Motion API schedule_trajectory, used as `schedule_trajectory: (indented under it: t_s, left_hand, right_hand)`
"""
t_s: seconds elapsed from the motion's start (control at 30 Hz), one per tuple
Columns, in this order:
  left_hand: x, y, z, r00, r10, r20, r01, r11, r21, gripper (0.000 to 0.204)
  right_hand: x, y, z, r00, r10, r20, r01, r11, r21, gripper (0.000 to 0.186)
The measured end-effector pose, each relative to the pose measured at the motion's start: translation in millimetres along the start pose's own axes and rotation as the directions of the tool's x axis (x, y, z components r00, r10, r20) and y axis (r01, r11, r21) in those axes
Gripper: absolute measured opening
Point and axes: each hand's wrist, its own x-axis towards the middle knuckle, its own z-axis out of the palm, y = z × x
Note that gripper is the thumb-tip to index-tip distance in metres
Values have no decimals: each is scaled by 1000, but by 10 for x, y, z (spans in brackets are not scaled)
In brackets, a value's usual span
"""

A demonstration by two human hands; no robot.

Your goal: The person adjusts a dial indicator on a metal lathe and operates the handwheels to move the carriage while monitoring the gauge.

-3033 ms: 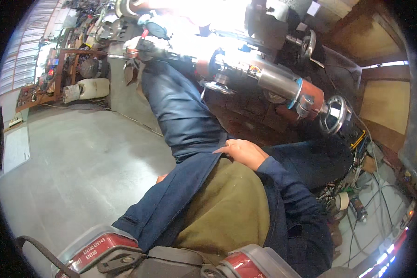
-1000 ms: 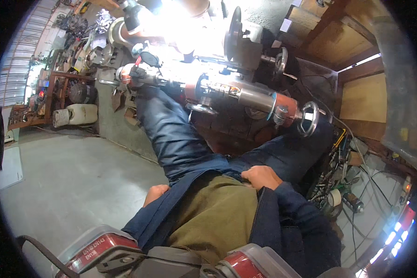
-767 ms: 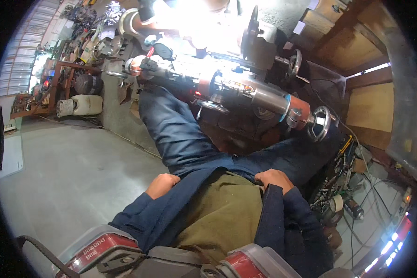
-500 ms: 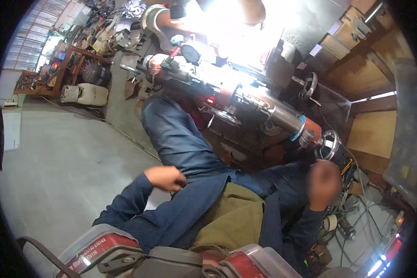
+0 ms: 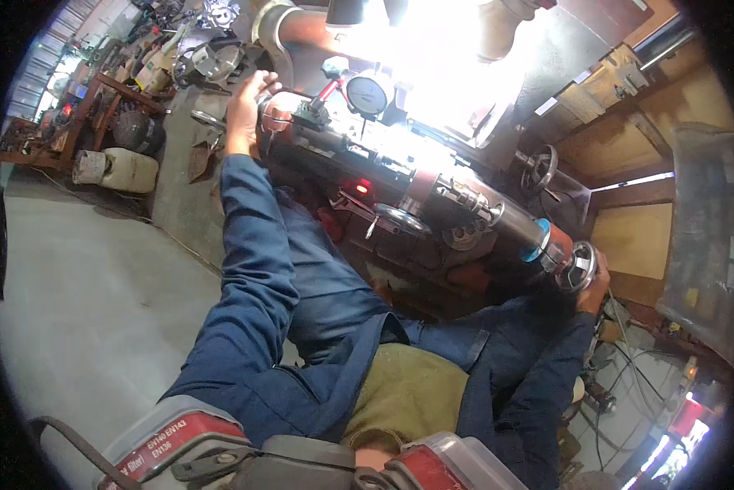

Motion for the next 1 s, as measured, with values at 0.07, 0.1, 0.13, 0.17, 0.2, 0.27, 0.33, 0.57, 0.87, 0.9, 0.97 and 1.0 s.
schedule_trajectory:
  t_s: [0.07,0.1,0.13,0.17,0.2,0.27,0.33,0.57,0.87,0.9,0.97,1.0]
  left_hand:
    - [-62,-53,39,994,-111,-1,110,990,-88,20]
    - [-87,-22,63,980,-199,-4,196,965,-175,20]
    - [-76,-27,27,979,-204,-5,200,964,-178,20]
    - [-64,-35,-10,980,-199,20,199,964,-175,20]
    - [-55,-44,-42,980,-194,45,199,965,-172,20]
    - [-16,-55,-48,973,-225,59,232,960,-157,20]
    - [4,-30,-70,958,-277,68,283,954,-97,20]
    - [-123,139,18,965,-262,32,256,958,129,24]
    - [-33,67,-23,978,-209,-18,209,957,200,24]
    - [-29,51,-22,977,-212,-17,211,957,197,24]
    - [-13,52,-38,972,-235,3,230,956,184,25]
    - [-6,51,-44,972,-234,2,230,956,185,25]
  right_hand:
    - [0,-217,-21,972,205,111,-202,979,-34,36]
    - [-65,22,0,972,209,108,-206,978,-40,36]
    - [-132,67,81,950,293,108,-312,913,264,34]
    - [-175,108,120,919,371,132,-381,750,541,33]
    - [-268,124,20,968,198,154,-222,962,161,29]
    - [-422,528,-253,958,209,195,-198,977,-75,29]
    - [-538,609,-420,943,229,241,-154,943,-294,29]
    - [-257,-522,-513,917,281,284,-372,860,349,30]
    - [148,-23,-137,931,244,269,-323,895,306,35]
    - [112,-164,-109,937,91,338,-164,968,193,38]
    - [26,39,-133,943,190,274,-187,982,-36,40]
    - [-28,143,-139,942,208,262,-212,977,-16,40]
